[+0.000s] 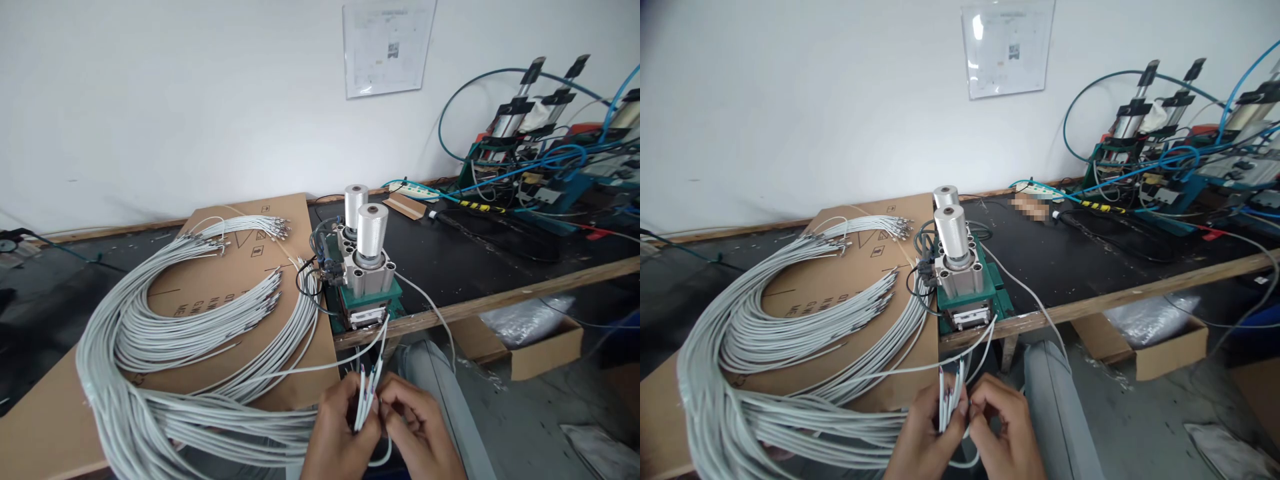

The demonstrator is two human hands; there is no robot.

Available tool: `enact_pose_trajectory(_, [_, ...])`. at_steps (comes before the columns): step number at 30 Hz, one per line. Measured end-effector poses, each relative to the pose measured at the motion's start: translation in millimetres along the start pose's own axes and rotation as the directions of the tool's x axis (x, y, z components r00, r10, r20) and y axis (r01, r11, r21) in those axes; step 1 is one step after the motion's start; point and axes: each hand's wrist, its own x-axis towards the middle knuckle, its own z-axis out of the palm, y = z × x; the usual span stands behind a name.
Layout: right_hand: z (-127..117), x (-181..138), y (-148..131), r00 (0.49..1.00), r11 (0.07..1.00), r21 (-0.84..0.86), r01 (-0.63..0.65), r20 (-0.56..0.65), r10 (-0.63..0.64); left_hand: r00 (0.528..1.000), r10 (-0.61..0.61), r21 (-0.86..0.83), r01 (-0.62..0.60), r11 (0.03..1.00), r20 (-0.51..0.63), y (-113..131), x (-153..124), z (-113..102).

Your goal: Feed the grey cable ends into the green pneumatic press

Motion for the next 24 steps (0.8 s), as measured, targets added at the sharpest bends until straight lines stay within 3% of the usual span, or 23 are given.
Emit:
enact_pose_trajectory(5, [7.6,-1.7,1.9,0.998,0.995,0.095,-0.026,-0.057,0.032,0.997,0.012,-0.043,-0.015,0.999,-0.07,0.5,-2.9,2.2])
enact_pose_trajectory(9, [3.4,-0.6,-5.1,1.0,1.0,0.018,-0.007,-0.01,0.007,1.0,-0.026,-0.148,0.025,0.989,-0.007,4.2,-1.1,-0.6])
enact_pose_trajectory(13, [-2.4,0.7,-7.1,0.999,0.998,-0.058,0.023,0.032,-0.022,0.994,-0.062,-0.128,0.073,0.989,0.085,8.6,3.0,-5.6])
enact_pose_trajectory(20, [-5.1,-2.0,5.7,0.994,0.993,-0.083,0.086,0.073,-0.08,0.991,-0.094,-0.073,0.101,0.992,0.091,9.6,3.5,-3.8])
enact_pose_trajectory(24, [4.1,-6.3,10.5,0.999,0.999,0.016,0.032,-0.039,-0.032,0.997,-0.068,-0.03,0.068,0.997,0.022,7.5,-0.4,-1.3])
